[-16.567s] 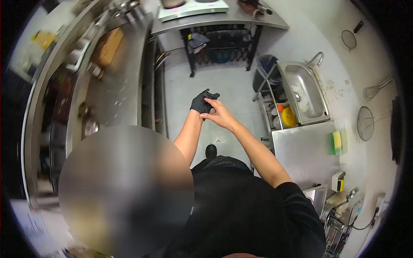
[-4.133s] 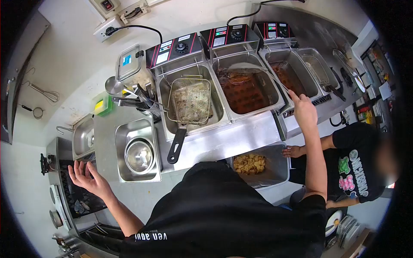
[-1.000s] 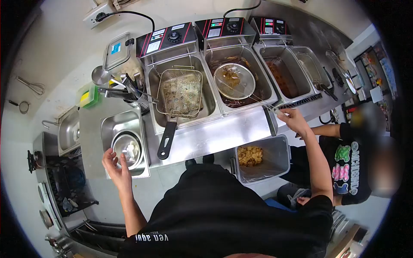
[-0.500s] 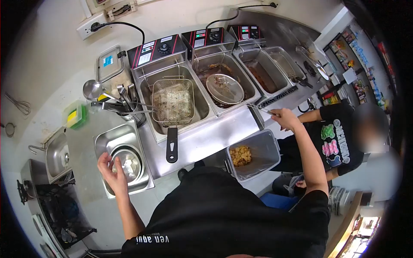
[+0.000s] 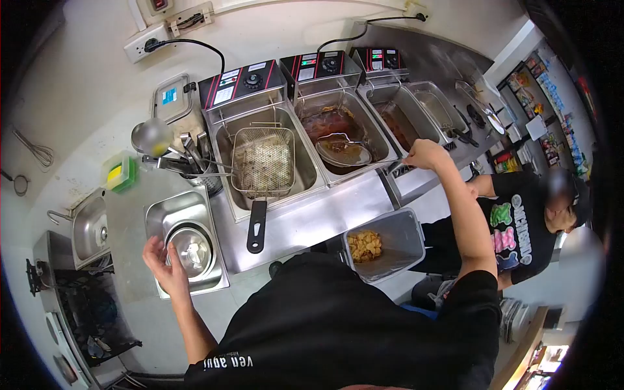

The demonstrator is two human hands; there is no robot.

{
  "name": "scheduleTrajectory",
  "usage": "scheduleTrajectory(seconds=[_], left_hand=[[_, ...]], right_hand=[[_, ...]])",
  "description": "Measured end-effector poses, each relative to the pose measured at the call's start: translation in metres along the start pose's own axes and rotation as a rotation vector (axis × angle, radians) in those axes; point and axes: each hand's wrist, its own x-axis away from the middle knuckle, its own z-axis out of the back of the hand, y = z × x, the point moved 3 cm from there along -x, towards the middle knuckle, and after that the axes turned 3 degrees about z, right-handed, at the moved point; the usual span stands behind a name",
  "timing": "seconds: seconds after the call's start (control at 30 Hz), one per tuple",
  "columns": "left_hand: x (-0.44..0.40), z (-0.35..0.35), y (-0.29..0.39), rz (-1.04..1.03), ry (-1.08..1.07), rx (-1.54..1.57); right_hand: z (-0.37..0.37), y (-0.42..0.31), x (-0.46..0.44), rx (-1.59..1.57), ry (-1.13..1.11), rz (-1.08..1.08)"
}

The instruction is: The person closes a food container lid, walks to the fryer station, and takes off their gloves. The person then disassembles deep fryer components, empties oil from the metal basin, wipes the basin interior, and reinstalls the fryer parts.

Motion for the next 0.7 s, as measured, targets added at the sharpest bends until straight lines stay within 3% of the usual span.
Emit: scheduleTrajectory(seconds=[0.2, 0.4, 0.63, 0.7], left_hand=[[0.015, -0.033, 0.041, -0.036, -0.024, -0.036], [-0.007, -0.075, 0.098, -0.145, -0.061, -0.072], [-0.044, -0.19, 0.228, -0.47, -0.186, -0.01], [-0.026, -0.22, 0.263, -0.599, -0.331, 0.109]], right_hand=[[-0.076, 0.02, -0.051, -0.056, 0.29, 0.092], [-0.075, 0.041, -0.038, -0.024, 0.45, 0.199], [-0.056, 0.08, -0.055, 0.116, 0.599, 0.284], [-0.05, 0.087, -0.063, 0.143, 0.625, 0.295]])
